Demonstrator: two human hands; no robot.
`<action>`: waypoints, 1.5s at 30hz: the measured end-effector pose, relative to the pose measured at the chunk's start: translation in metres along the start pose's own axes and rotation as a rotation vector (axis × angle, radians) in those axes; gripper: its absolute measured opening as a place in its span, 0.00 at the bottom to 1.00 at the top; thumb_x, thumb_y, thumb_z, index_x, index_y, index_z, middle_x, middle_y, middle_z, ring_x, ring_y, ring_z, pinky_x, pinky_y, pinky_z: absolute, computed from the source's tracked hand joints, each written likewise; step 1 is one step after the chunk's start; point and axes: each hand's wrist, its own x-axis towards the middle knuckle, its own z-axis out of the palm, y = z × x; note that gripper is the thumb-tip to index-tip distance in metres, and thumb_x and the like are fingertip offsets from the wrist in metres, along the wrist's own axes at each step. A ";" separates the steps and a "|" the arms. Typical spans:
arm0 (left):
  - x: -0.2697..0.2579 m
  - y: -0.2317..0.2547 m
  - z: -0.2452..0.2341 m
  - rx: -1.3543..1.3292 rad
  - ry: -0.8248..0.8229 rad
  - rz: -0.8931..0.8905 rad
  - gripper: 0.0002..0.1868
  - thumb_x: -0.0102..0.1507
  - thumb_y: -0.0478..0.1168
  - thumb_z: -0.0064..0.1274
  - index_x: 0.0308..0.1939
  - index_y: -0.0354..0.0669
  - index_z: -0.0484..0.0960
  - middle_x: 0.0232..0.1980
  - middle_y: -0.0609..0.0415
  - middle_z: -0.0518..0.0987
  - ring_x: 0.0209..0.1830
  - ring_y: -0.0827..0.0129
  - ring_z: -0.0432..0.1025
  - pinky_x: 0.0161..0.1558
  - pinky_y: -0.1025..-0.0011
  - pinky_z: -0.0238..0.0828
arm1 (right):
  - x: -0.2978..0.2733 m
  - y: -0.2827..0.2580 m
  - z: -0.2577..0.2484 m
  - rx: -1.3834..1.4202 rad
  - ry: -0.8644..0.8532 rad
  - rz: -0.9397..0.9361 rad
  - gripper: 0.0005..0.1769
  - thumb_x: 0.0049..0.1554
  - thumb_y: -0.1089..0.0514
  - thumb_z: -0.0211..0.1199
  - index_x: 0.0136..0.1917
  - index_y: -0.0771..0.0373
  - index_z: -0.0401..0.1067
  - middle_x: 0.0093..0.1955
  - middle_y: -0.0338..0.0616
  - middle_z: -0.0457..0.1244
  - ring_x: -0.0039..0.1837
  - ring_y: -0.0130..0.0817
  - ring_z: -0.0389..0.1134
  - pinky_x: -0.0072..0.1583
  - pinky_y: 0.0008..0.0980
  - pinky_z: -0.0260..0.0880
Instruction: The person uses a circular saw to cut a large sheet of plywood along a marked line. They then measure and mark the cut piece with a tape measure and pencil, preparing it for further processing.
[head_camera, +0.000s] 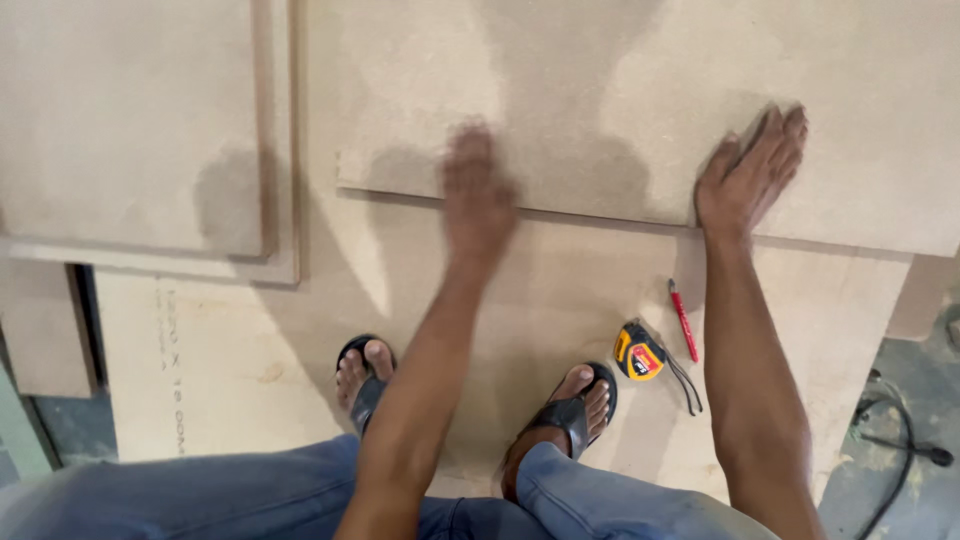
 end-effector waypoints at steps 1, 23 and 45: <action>-0.006 -0.028 -0.013 0.065 0.042 -0.110 0.39 0.69 0.47 0.39 0.81 0.37 0.48 0.85 0.46 0.45 0.87 0.55 0.39 0.83 0.53 0.33 | 0.000 -0.001 0.001 0.008 -0.010 0.010 0.31 0.73 0.55 0.52 0.84 0.67 0.49 0.87 0.63 0.41 0.88 0.61 0.37 0.83 0.59 0.33; -0.035 -0.014 -0.006 0.113 -0.154 0.198 0.37 0.74 0.50 0.35 0.82 0.36 0.44 0.86 0.43 0.40 0.86 0.51 0.33 0.82 0.54 0.27 | -0.035 -0.021 0.008 -0.030 -0.014 0.043 0.34 0.69 0.49 0.51 0.81 0.66 0.49 0.85 0.60 0.42 0.85 0.58 0.40 0.82 0.57 0.36; 0.013 0.069 -0.136 -1.878 -0.213 0.235 0.39 0.78 0.66 0.26 0.82 0.42 0.55 0.81 0.41 0.62 0.84 0.52 0.58 0.83 0.56 0.50 | -0.040 -0.098 -0.034 0.832 0.103 0.060 0.34 0.74 0.40 0.37 0.82 0.64 0.54 0.85 0.52 0.52 0.86 0.45 0.52 0.84 0.42 0.52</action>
